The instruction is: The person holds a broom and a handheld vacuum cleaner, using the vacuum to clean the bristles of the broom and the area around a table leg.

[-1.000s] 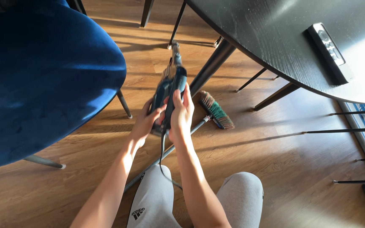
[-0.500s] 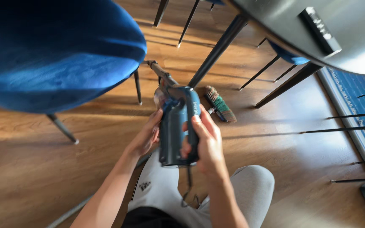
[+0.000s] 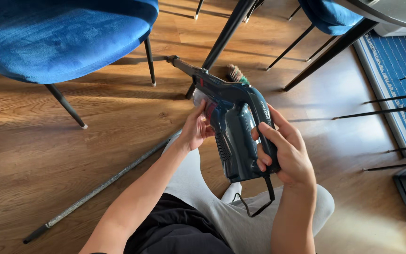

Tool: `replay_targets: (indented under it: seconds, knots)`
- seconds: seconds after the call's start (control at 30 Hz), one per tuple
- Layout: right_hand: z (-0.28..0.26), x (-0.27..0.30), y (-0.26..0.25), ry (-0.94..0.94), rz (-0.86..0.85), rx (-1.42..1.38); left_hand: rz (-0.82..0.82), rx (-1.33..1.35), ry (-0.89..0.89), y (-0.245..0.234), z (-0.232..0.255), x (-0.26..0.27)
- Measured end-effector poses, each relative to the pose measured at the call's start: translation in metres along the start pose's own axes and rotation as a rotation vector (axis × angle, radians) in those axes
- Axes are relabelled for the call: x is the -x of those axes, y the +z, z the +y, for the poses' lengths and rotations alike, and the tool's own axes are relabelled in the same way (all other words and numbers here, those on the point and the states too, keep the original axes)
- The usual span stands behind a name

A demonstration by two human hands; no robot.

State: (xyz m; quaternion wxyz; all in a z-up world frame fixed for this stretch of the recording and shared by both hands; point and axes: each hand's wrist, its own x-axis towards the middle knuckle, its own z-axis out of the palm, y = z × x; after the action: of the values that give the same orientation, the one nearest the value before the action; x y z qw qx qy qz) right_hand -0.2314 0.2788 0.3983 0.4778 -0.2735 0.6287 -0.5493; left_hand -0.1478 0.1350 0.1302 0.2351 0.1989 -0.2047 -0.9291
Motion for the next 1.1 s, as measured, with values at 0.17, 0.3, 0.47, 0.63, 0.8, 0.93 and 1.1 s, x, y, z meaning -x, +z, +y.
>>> replay_targets:
  seconds: [0.17,0.3,0.47,0.63,0.8,0.93,1.1]
  knots:
    - [0.023,-0.026,0.004,-0.053,-0.045,-0.020,0.025,-0.066,0.040,-0.018,0.012,-0.032]
    - [0.030,-0.045,0.010,-0.042,-0.049,-0.027,0.096,-0.128,0.039,-0.027,0.025,-0.047]
    - [0.001,-0.021,-0.018,0.031,-0.011,0.107,0.083,-0.218,0.002,-0.028,0.018,-0.032]
    - [-0.031,0.012,-0.074,0.078,0.023,0.194,0.076,-0.099,-0.068,-0.040,-0.020,-0.037]
    - [-0.042,-0.008,-0.114,0.142,0.028,0.436,-0.042,-0.076,0.023,-0.027,-0.031,-0.056]
    - [-0.056,-0.036,-0.145,0.126,-0.056,0.387,0.023,-0.146,0.034,-0.011,-0.030,-0.071]
    - [-0.073,-0.068,-0.163,0.136,-0.258,0.326,0.075,-0.234,0.064,-0.006,-0.037,-0.098]
